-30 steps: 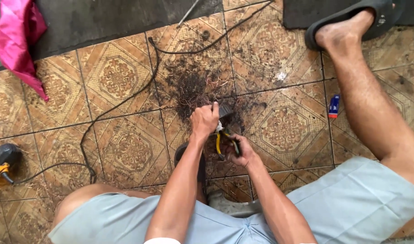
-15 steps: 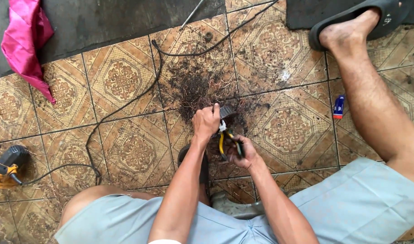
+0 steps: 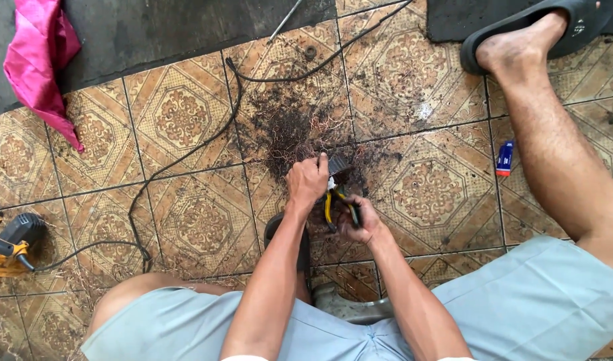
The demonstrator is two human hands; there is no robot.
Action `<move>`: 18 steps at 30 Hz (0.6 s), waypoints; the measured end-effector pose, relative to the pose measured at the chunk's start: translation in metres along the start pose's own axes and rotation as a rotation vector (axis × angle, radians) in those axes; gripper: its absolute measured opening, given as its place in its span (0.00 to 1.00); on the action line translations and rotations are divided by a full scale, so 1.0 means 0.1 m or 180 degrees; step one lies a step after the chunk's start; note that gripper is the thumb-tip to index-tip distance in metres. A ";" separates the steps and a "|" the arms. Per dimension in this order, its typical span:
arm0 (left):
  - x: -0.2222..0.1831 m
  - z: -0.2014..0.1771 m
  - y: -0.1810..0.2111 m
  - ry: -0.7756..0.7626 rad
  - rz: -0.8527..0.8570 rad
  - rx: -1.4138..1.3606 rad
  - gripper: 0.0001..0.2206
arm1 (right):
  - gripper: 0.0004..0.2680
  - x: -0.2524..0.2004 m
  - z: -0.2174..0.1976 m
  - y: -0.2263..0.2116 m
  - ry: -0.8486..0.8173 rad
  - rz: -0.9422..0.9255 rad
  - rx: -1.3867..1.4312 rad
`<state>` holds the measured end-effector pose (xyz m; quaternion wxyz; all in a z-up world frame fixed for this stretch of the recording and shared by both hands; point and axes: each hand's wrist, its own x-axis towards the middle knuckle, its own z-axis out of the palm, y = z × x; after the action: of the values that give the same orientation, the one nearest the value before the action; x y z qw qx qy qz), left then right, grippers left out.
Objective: Using pliers to strip insulation and extract copper wires from a large bundle on the floor.
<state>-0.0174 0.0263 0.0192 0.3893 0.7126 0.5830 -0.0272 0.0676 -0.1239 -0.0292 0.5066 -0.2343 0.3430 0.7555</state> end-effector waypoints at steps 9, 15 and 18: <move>-0.08 -0.07 0.12 0.0152 0.0056 -0.0097 0.25 | 0.13 0.28 -0.21 0.22 0.1195 -0.1274 -0.4582; -0.08 0.04 0.21 0.0058 0.0145 0.0329 0.28 | 0.16 0.25 -0.26 0.28 0.2148 -0.0821 -0.6015; -0.05 0.06 0.25 -0.0057 0.0120 0.0536 0.28 | 0.13 0.41 -0.39 0.24 0.1905 -0.1250 -0.5582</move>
<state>0.0050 0.0184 0.0304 0.3337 0.7534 0.5616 -0.0752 0.0302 -0.1345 -0.0773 0.1590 -0.7691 -0.2769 0.5536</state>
